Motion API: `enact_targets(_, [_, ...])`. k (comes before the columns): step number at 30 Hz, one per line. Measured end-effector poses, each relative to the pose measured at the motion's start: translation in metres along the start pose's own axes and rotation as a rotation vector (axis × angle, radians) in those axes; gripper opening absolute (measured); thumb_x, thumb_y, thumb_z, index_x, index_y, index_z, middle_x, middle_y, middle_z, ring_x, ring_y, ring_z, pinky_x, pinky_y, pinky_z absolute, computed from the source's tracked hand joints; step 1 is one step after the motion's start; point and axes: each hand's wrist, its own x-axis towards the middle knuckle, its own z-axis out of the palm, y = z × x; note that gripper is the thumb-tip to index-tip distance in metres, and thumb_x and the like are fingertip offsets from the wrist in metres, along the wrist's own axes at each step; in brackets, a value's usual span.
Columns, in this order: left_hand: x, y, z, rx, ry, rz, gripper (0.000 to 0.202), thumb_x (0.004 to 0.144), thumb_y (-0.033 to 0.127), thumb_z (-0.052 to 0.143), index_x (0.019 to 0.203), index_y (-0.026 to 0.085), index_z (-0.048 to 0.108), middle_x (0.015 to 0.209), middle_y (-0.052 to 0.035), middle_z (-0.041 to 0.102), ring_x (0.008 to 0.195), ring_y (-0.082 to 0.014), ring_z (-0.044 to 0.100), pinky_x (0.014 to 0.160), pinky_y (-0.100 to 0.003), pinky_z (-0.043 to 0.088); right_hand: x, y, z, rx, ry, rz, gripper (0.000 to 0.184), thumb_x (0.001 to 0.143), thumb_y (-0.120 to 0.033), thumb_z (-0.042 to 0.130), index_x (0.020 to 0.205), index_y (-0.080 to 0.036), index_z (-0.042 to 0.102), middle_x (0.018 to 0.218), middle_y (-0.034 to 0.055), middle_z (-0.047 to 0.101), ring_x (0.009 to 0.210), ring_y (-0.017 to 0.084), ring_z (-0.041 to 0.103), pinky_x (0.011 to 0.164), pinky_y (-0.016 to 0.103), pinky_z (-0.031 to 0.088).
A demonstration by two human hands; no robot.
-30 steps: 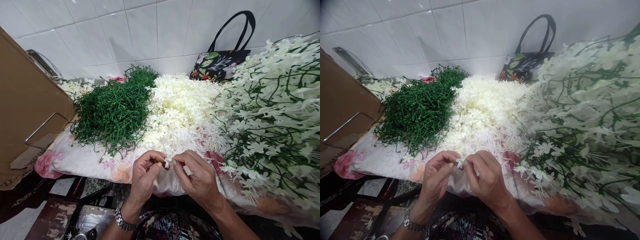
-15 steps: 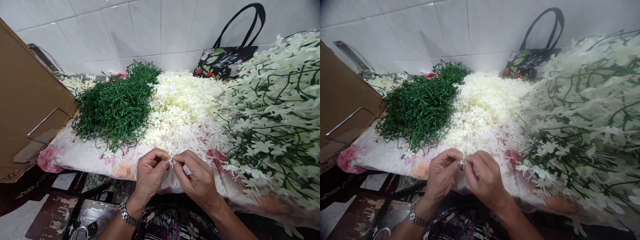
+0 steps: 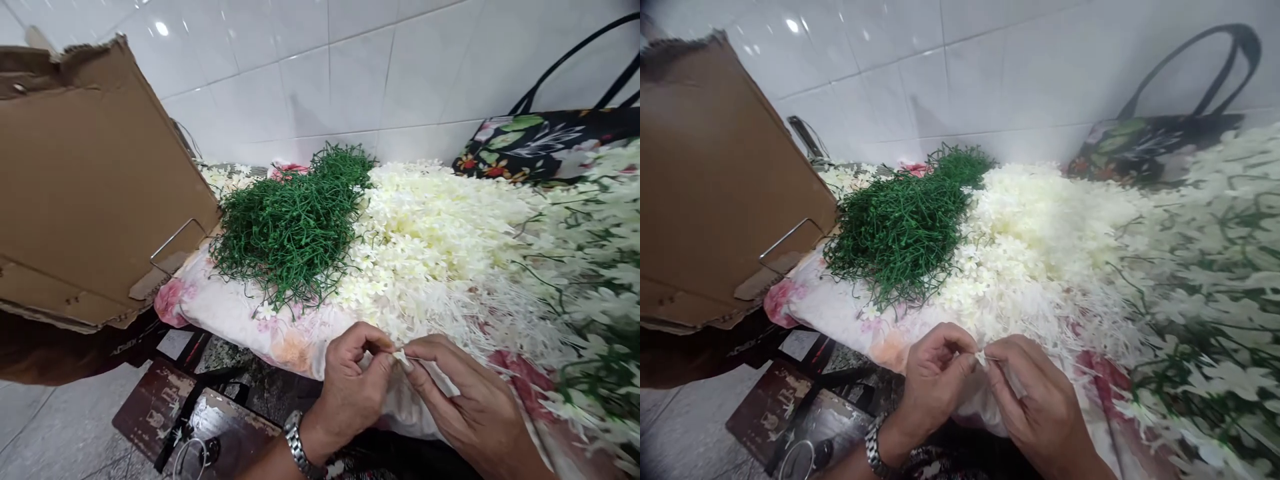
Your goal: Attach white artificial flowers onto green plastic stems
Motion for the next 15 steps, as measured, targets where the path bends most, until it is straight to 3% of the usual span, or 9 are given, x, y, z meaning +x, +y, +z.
enact_targets(7, [0.0, -0.001, -0.004, 0.133, 0.006, 0.127, 0.015, 0.073, 0.005, 0.051, 0.071, 0.017, 0.06, 0.066, -0.0017, 0.061, 0.064, -0.0138, 0.057, 0.061, -0.024, 0.045, 0.0, 0.002, 0.006, -0.017, -0.048, -0.018, 0.007, 0.087, -0.016, 0.049, 0.089, -0.02, 0.054, 0.074, 0.0015, 0.059, 0.067, 0.012, 0.06, 0.059, 0.02, 0.048])
enact_targets(11, [0.0, 0.002, -0.018, 0.266, -0.002, 0.22, 0.022, 0.077, 0.003, 0.049, 0.086, 0.016, 0.064, 0.076, -0.0053, 0.066, 0.071, -0.0154, 0.061, 0.066, -0.025, 0.049, -0.004, 0.01, 0.007, -0.087, 0.013, -0.029, 0.006, 0.089, -0.02, 0.049, 0.088, -0.02, 0.054, 0.075, 0.0019, 0.058, 0.066, 0.012, 0.059, 0.062, 0.022, 0.047])
enact_targets(13, [0.003, 0.002, -0.037, 0.455, 0.1, 0.35, 0.024, 0.081, 0.004, 0.046, 0.094, 0.016, 0.063, 0.083, -0.0069, 0.066, 0.078, -0.0164, 0.062, 0.071, -0.027, 0.049, -0.007, 0.015, 0.007, -0.149, 0.049, -0.027, 0.008, 0.089, -0.025, 0.049, 0.087, -0.02, 0.055, 0.077, 0.0024, 0.059, 0.067, 0.013, 0.059, 0.066, 0.023, 0.047])
enact_targets(15, [0.011, 0.002, -0.061, 0.689, 0.329, 0.507, 0.023, 0.082, 0.005, 0.045, 0.095, 0.016, 0.062, 0.085, -0.0084, 0.065, 0.083, -0.0187, 0.06, 0.075, -0.031, 0.049, -0.009, 0.018, 0.007, -0.182, 0.061, -0.04, 0.01, 0.089, -0.027, 0.049, 0.087, -0.02, 0.055, 0.08, 0.003, 0.06, 0.069, 0.014, 0.06, 0.068, 0.025, 0.046])
